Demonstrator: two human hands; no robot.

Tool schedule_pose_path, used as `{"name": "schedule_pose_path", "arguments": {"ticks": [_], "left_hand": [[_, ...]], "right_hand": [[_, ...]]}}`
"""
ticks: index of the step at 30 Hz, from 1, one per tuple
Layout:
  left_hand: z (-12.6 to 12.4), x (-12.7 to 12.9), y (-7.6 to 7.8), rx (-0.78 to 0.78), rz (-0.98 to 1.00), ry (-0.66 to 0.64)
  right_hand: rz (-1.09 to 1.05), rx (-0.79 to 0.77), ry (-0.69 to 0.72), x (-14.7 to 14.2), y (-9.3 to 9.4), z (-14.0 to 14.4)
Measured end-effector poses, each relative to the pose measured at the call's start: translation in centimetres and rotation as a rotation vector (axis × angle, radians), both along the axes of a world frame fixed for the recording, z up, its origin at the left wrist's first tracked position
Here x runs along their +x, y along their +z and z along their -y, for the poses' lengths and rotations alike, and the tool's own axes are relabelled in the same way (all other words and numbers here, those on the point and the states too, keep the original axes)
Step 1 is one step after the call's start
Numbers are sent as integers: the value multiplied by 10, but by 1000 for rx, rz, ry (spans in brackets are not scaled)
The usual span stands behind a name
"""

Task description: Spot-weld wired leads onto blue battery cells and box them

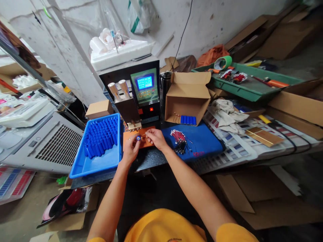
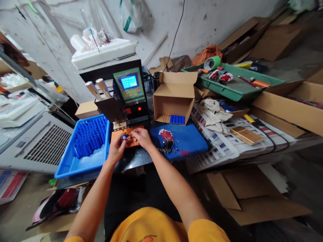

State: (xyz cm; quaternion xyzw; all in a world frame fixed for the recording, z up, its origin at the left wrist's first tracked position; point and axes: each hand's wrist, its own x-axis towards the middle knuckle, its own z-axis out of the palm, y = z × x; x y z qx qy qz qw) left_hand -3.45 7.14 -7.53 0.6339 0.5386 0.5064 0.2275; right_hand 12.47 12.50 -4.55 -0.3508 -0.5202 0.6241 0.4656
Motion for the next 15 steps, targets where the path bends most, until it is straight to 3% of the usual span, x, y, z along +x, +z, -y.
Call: {"name": "schedule_pose_path", "arguments": {"ticks": [3, 6, 11, 15], "left_hand": [[-5, 0, 7, -3, -5, 75], [-9, 0, 12, -39, 44, 68], [-11, 3, 7, -151, 168, -16], [-12, 6, 5, -138, 163, 0]], "right_hand": [[19, 10, -40, -3, 0, -1], [35, -7, -76, -5, 0, -1], [34, -68, -110, -11, 4, -2], [20, -70, -124, -16, 7, -3]]}}
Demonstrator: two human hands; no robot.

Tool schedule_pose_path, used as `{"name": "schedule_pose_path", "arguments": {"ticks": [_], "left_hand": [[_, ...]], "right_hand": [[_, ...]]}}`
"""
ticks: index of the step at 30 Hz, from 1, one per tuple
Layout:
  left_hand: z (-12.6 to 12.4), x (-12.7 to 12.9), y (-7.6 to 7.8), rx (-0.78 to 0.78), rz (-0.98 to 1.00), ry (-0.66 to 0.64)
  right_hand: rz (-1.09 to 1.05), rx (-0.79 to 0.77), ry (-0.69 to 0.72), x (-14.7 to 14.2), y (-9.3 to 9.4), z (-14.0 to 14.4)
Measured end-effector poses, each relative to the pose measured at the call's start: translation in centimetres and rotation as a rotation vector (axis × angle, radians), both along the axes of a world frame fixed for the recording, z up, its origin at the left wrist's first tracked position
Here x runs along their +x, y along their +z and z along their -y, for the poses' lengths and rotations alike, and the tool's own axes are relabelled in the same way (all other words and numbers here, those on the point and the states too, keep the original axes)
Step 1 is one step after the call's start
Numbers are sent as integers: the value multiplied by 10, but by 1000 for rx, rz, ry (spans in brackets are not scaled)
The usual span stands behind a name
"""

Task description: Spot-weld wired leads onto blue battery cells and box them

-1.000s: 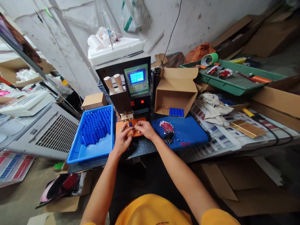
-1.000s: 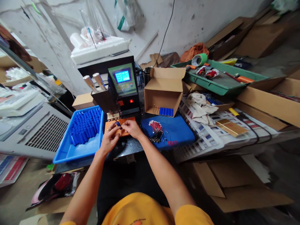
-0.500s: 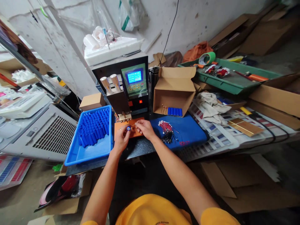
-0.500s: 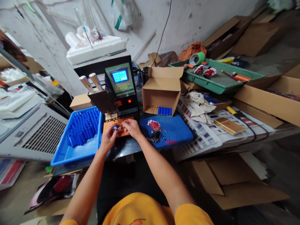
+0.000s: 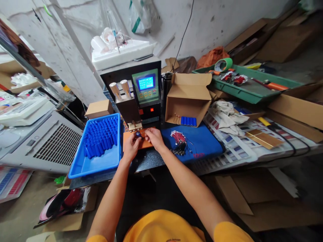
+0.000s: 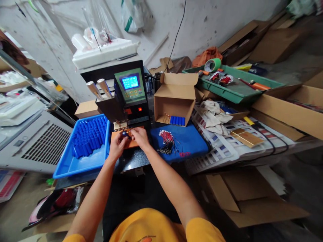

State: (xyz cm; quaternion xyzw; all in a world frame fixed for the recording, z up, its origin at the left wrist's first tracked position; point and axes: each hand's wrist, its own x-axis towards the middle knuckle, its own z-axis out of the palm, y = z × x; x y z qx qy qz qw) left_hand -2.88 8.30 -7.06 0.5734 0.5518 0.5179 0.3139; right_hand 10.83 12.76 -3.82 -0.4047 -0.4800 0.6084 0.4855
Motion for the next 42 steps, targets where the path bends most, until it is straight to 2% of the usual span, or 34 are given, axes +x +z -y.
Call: {"name": "schedule_pose_path", "arguments": {"ticks": [5, 12, 21, 42], "left_hand": [[-2, 1, 1, 25, -63, 33], [-1, 2, 0, 51, -122, 68], [0, 4, 1, 60, -147, 86], [0, 4, 0, 73, -135, 87]], "right_hand": [[-1, 13, 2, -8, 1, 0], [126, 68, -27, -12, -1, -4], [225, 121, -38, -16, -10, -9], [280, 99, -33, -19, -17, -12]]}}
